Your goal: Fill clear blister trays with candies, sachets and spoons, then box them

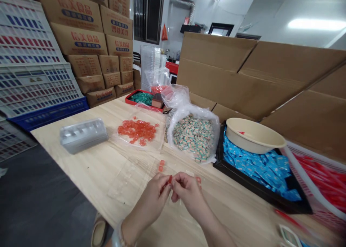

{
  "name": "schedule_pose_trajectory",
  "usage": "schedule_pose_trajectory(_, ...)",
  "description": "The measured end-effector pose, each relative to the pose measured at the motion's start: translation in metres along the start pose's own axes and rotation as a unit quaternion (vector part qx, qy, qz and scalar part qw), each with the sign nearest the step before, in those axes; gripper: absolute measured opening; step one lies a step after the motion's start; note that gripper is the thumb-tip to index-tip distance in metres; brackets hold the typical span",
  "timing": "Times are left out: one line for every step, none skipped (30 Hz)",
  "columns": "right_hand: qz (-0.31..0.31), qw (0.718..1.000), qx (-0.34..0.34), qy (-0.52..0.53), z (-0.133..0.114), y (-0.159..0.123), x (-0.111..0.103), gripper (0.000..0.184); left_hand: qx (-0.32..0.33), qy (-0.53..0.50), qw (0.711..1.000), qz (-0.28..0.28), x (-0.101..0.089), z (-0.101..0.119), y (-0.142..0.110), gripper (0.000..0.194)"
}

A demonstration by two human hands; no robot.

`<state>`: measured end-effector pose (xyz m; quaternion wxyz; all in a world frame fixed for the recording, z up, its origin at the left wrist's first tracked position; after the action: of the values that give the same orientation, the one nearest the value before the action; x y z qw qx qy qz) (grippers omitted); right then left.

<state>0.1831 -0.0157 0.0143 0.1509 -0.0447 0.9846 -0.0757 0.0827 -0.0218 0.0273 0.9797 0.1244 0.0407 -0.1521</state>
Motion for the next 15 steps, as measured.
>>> schedule_pose_trajectory(0.0, 1.0, -0.006, -0.002, -0.002, -0.001, 0.0, 0.018, 0.0, -0.003, 1.0, 0.004, 0.001, 0.0, 0.0, 0.02)
schedule_pose_trajectory(0.0, 1.0, -0.011, -0.003, -0.003, -0.001, 0.0, 0.017, -0.003, -0.006, 1.0, 0.012, 0.001, -0.001, 0.0, 0.021)
schedule_pose_trajectory(0.001, 1.0, -0.015, -0.004, -0.004, -0.002, -0.001, 0.016, -0.008, -0.008, 1.0, 0.023, 0.0, -0.002, 0.0, 0.022)
schedule_pose_trajectory(0.003, 1.0, -0.017, -0.003, -0.004, -0.002, -0.001, 0.015, -0.013, -0.011, 0.999, 0.034, 0.0, -0.003, 0.0, 0.022)
schedule_pose_trajectory(0.003, 1.0, -0.018, -0.003, -0.004, -0.003, -0.002, 0.014, -0.016, -0.014, 0.999, 0.045, -0.001, -0.005, 0.0, 0.022)
schedule_pose_trajectory(0.004, 1.0, -0.018, -0.004, -0.003, -0.003, -0.002, 0.013, -0.015, -0.016, 0.998, 0.058, -0.002, -0.005, -0.001, 0.021)
schedule_pose_trajectory(0.007, 1.0, -0.018, -0.006, -0.002, -0.003, -0.003, 0.013, -0.011, -0.017, 0.997, 0.073, -0.003, -0.005, -0.002, 0.021)
schedule_pose_trajectory(0.011, 1.0, -0.017, -0.005, -0.001, -0.003, -0.004, 0.013, -0.004, -0.016, 0.996, 0.088, -0.005, -0.005, -0.003, 0.02)
schedule_pose_trajectory(0.014, 1.0, -0.017, -0.002, 0.0, -0.002, -0.004, 0.014, 0.002, -0.012, 0.995, 0.099, -0.006, -0.005, -0.004, 0.019)
schedule_pose_trajectory(0.017, 1.0, -0.015, 0.004, 0.001, -0.002, -0.004, 0.015, 0.004, -0.009, 0.994, 0.105, -0.007, -0.005, -0.005, 0.018)
schedule_pose_trajectory(0.019, 1.0, -0.013, 0.012, 0.001, -0.002, -0.005, 0.016, -0.001, -0.008, 0.994, 0.105, -0.008, -0.006, -0.005, 0.017)
schedule_pose_trajectory(0.019, 1.0, -0.013, 0.021, 0.001, -0.002, -0.005, 0.018, -0.014, -0.013, 0.995, 0.1, -0.007, -0.009, -0.005, 0.015)
schedule_pose_trajectory(0.015, 0.999, -0.011, 0.028, 0.002, -0.002, -0.004, 0.019, -0.032, -0.029, 0.995, 0.093, -0.007, -0.012, -0.005, 0.014)
schedule_pose_trajectory(0.01, 0.999, -0.01, 0.03, 0.001, -0.002, -0.003, 0.02, -0.05, -0.054, 0.994, 0.084, -0.005, -0.015, -0.004, 0.013)
schedule_pose_trajectory(0.005, 1.0, -0.01, 0.027, 0.001, -0.002, -0.002, 0.02, -0.067, -0.084, 0.991, 0.075, -0.004, -0.018, -0.004, 0.013)
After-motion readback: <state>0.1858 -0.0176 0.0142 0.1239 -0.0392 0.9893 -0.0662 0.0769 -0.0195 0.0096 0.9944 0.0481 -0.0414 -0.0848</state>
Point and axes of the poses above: each hand's wrist, its own y-axis towards the middle knuckle, its own x-axis out of the palm, z = x × y, the point moved 7 cm from there along y, towards the middle knuckle, and after that the axes turned 8 degrees about -y, right-handed, at the moved point
